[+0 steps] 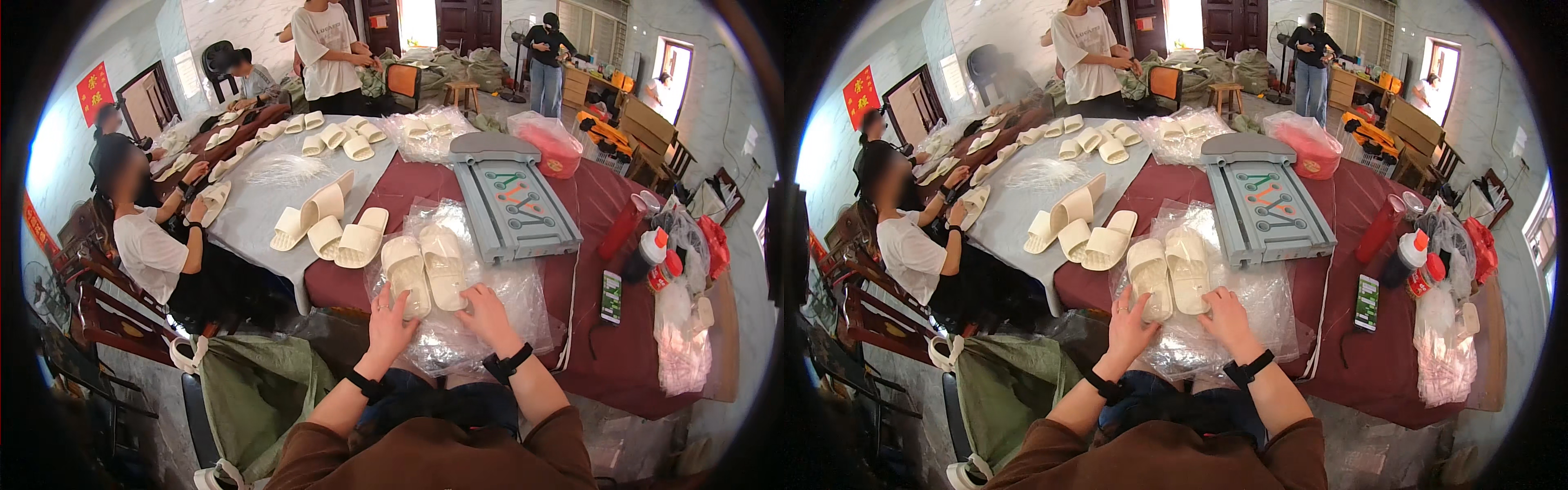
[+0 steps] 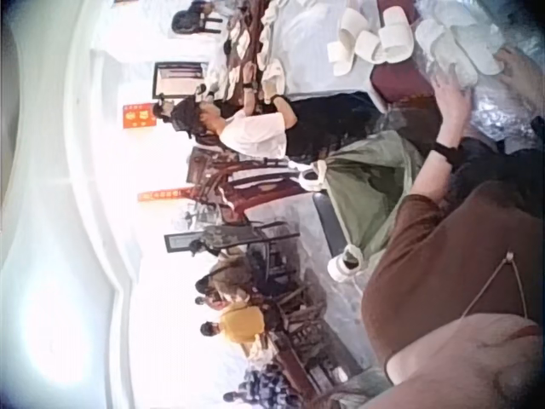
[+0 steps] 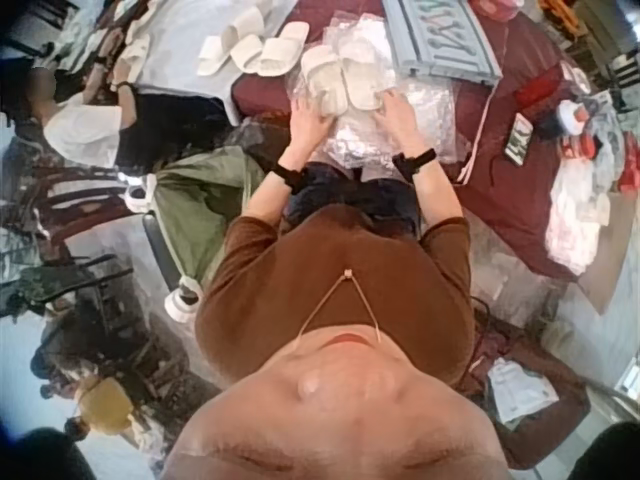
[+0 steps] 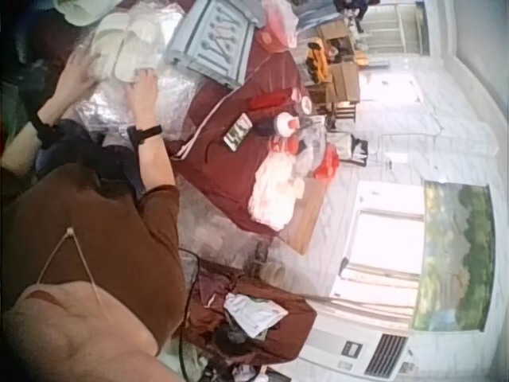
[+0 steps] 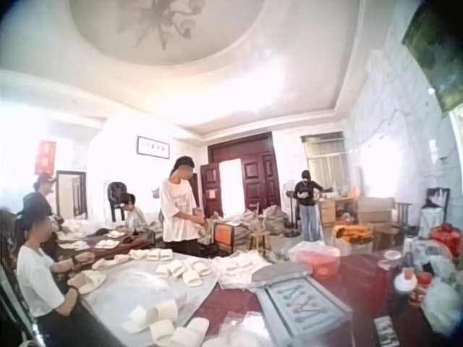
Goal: Packing pairs of sandals into plastic bags in a shoe manufacturing facility.
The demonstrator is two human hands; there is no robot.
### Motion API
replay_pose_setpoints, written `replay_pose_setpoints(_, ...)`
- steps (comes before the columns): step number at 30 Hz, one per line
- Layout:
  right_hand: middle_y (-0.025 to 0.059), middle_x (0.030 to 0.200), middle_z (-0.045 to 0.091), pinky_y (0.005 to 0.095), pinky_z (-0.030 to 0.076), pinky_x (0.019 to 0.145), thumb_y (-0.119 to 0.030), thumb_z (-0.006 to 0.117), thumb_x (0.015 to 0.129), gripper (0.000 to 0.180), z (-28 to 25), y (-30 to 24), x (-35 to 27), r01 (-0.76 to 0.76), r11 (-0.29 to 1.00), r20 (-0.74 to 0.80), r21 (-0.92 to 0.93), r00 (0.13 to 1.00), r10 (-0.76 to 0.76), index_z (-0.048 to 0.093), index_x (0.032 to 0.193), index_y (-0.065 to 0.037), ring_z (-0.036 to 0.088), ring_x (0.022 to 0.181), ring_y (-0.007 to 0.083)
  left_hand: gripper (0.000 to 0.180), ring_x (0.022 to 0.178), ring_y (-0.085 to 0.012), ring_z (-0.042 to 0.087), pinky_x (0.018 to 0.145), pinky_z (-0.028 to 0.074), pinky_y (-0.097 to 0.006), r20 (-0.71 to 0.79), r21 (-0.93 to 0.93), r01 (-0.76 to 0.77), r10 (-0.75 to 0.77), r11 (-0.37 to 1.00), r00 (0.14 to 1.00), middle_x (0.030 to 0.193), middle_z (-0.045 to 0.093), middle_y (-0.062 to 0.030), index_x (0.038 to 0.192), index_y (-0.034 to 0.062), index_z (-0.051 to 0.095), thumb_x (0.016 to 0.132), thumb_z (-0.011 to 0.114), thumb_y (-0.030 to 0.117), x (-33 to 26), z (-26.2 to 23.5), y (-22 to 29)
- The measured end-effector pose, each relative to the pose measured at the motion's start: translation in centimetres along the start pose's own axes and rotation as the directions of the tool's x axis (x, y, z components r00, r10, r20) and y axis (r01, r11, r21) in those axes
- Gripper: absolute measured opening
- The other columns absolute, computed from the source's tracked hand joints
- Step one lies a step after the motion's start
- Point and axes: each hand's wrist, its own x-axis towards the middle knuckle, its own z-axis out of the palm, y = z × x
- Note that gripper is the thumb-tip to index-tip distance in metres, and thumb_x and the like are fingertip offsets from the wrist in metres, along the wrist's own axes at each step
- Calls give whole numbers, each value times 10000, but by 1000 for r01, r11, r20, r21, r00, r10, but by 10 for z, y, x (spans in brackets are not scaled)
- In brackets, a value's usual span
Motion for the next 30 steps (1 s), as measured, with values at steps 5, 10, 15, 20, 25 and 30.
replay_pose_setpoints(5, 121, 887, 578, 421, 507, 737, -110, 676, 738, 155, 4, -8, -14, 8, 1000, -32, 8, 999, -8, 589, 857, -61, 598, 862, 333, 561, 1144, -394, 470, 951, 448, -447, 16, -76, -88, 90, 993, 996, 1333, 457, -184, 1219, 104, 578, 691, 766, 127, -1, -3, -10)
replay_pose_setpoints(10, 118, 861, 587, 418, 503, 715, -82, 643, 751, 106, 0, -11, -19, -74, 997, -87, 21, 993, 75, 578, 830, -54, 606, 852, 327, 548, 1049, -351, 501, 897, 461, -440, -7, -127, -168, 168, 978, 986, 1273, 477, -139, 1188, 109, 583, 677, 778, 79, -1, -1, -9)
replay_pose_setpoints(15, 133, 968, 597, 394, 510, 705, -138, 677, 775, 251, -22, -16, -13, -4, 990, -205, 144, 978, 34, 616, 1010, -69, 612, 855, 312, 730, 1232, -428, 407, 1019, 397, -467, -8, 58, -96, 97, 994, 995, 1413, 380, -213, 1358, 107, 469, 693, 767, 142, 3, -6, 0)
replay_pose_setpoints(20, 148, 973, 614, 343, 503, 688, -307, 700, 865, 431, -38, 3, -35, -267, 895, -151, 356, 929, 337, 584, 1172, -28, 623, 792, 223, 869, 1292, -478, 337, 1070, 346, -493, 74, -122, 47, -38, 991, 996, 1472, 283, -284, 1449, 109, 359, 688, 772, 168, -19, -51, -2)
replay_pose_setpoints(25, 93, 748, 644, 317, 482, 646, -229, 662, 867, 434, -49, 12, -47, -395, 852, 113, 344, 918, 380, 545, 1227, -16, 615, 671, 203, 713, 970, -304, 633, 772, 555, -373, 255, -365, 358, -277, 860, 926, 1404, 411, -230, 1437, 108, 398, 778, 649, 0, -49, -78, -14)
replay_pose_setpoints(30, 83, 700, 644, 299, 469, 626, -143, 607, 870, 442, -46, 24, -59, -449, 703, 241, 551, 892, 382, 507, 1287, -35, 602, 643, 159, 656, 739, -172, 657, 653, 553, -284, 208, -446, 347, -282, 825, 937, 1174, 604, -156, 1432, 115, 417, 824, 616, -33, -73, -72, -37)
